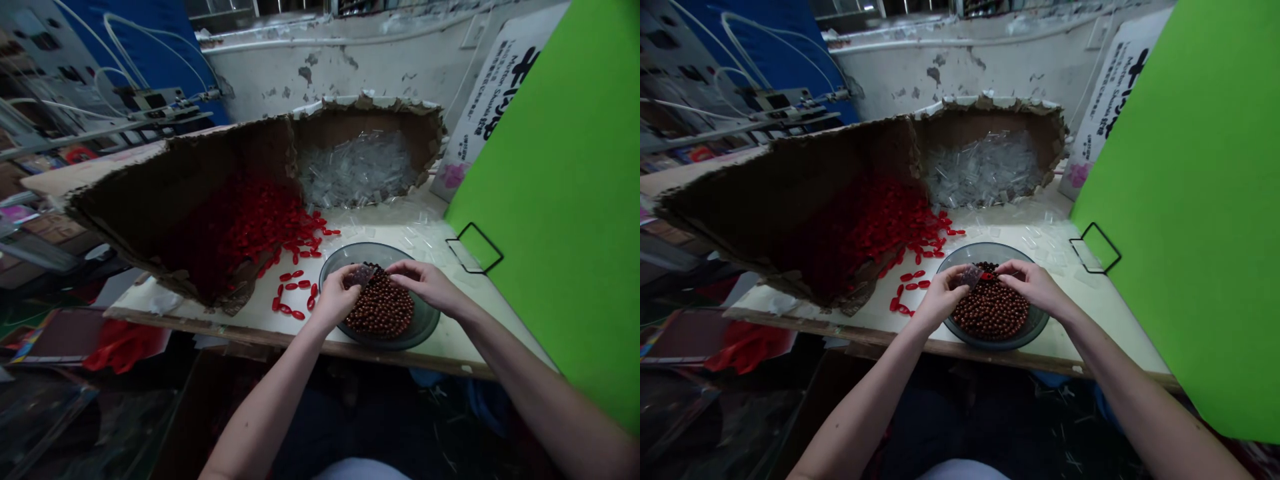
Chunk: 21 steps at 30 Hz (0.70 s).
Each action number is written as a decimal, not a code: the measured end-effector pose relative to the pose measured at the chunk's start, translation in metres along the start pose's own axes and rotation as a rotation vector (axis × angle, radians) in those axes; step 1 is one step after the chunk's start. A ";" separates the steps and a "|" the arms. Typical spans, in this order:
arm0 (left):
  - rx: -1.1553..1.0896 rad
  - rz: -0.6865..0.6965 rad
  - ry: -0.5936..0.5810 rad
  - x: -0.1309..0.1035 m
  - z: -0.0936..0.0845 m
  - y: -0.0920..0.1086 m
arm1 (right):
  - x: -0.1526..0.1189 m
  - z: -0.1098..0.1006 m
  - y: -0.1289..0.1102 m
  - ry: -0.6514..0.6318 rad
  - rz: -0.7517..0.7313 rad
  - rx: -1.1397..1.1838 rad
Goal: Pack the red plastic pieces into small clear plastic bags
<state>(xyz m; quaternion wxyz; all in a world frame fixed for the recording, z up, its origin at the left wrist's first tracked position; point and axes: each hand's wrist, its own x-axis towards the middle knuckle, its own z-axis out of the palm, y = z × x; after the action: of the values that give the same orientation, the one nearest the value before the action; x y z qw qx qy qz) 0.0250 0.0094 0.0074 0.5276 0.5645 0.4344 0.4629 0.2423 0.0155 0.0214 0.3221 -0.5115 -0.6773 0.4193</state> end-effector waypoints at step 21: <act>-0.445 -0.167 -0.144 -0.009 0.010 0.012 | -0.008 0.015 -0.034 -0.023 -0.074 0.275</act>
<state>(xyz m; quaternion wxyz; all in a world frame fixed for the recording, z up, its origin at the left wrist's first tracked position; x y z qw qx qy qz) 0.0326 -0.0024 0.0188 0.7048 0.4280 0.3282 0.4609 0.2173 -0.0002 0.0453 0.3964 -0.4325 -0.6355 0.5020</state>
